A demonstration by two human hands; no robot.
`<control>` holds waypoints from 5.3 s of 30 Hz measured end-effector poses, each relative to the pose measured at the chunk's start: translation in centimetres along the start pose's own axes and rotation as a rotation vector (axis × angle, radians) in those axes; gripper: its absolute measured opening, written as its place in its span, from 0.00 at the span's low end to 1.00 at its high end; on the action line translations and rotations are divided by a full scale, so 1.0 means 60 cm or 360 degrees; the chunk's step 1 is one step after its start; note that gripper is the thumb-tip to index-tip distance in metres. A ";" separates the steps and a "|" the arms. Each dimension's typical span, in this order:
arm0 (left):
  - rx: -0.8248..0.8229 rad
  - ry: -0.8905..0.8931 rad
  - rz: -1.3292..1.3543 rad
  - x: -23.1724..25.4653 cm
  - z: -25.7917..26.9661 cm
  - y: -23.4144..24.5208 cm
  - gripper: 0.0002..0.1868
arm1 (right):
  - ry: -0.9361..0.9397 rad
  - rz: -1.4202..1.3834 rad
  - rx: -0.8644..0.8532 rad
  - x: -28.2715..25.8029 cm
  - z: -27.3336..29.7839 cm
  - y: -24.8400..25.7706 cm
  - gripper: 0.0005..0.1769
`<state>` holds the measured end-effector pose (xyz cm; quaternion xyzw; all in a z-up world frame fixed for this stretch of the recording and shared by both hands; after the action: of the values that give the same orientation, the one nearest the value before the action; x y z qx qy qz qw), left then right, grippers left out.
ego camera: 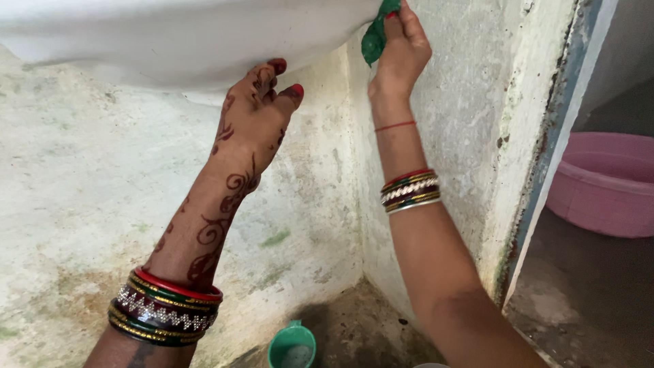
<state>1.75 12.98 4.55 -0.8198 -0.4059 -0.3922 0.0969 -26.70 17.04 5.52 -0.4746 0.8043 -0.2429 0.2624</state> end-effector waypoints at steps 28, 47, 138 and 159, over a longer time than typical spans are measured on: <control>0.0193 0.0289 0.0601 -0.022 0.021 0.066 0.23 | 0.0608 0.0847 -0.0189 -0.118 0.295 -0.188 0.11; 0.0134 0.0301 0.0620 -0.080 -0.022 0.031 0.21 | 0.0352 0.0214 0.0057 -0.011 0.226 -0.110 0.11; 0.0445 0.0541 0.0933 -0.184 -0.020 0.120 0.28 | 0.0292 0.0845 -0.0269 0.048 0.311 -0.169 0.12; 0.0846 -0.0379 -0.0052 -0.231 -0.067 0.141 0.20 | -0.0141 0.0216 -0.1193 0.015 0.315 -0.203 0.17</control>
<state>0.70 -2.61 -1.37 -0.7993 -0.5161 -0.1745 0.2538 -7.00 8.34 -0.92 -0.4934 0.8548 0.1067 0.1206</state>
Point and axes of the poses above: each hand's wrist, its own z-axis away from the middle knuckle, its own y-axis out of the back of the hand, x = y × z, the point moved 4 cm from there along -z, towards the middle knuckle, and after that the axes turned 8 degrees about z, right-handed, at the moved point
